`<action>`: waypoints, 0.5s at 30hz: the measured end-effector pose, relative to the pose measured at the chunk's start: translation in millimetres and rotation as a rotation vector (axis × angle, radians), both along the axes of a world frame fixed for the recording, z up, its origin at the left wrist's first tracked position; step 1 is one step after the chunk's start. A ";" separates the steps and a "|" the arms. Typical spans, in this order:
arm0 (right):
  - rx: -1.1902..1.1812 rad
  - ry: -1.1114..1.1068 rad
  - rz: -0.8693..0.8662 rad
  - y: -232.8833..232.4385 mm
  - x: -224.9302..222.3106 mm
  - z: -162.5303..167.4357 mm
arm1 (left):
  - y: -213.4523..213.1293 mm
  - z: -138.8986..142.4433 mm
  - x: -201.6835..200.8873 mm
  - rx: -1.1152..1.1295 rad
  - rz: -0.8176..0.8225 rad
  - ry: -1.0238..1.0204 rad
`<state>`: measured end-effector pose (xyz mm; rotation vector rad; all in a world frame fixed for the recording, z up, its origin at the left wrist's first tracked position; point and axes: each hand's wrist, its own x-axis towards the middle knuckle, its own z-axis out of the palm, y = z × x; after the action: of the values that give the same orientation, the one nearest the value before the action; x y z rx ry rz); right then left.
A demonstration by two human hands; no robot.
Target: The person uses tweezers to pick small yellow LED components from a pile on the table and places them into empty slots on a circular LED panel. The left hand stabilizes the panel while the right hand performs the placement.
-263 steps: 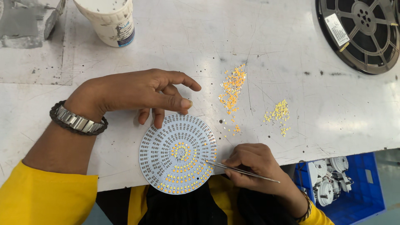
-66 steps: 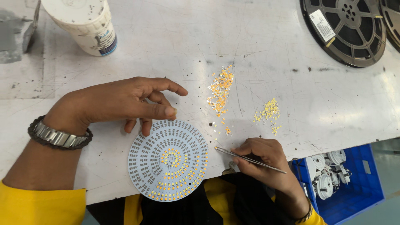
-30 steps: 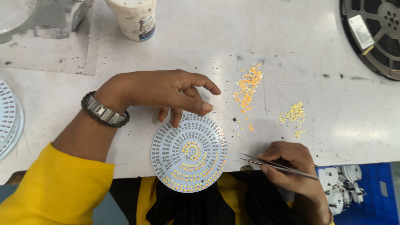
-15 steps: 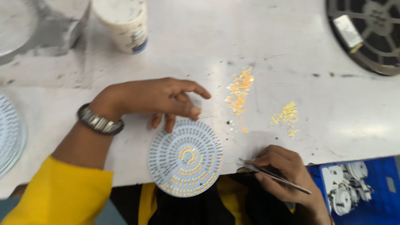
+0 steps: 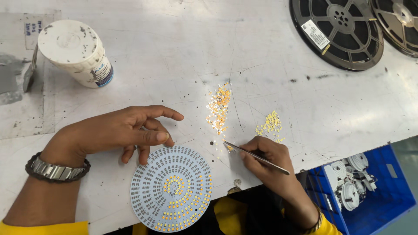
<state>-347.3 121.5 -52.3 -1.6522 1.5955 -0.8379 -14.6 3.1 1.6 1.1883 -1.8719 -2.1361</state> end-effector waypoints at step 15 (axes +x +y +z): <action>-0.125 0.108 0.164 4.4 0.9 10.0 | 10.0 3.0 -4.2 0.008 0.040 -0.084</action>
<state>-346.4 125.9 -42.3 -1.9173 1.4808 -0.7885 -18.8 13.1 4.6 1.3254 -1.8566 -2.1064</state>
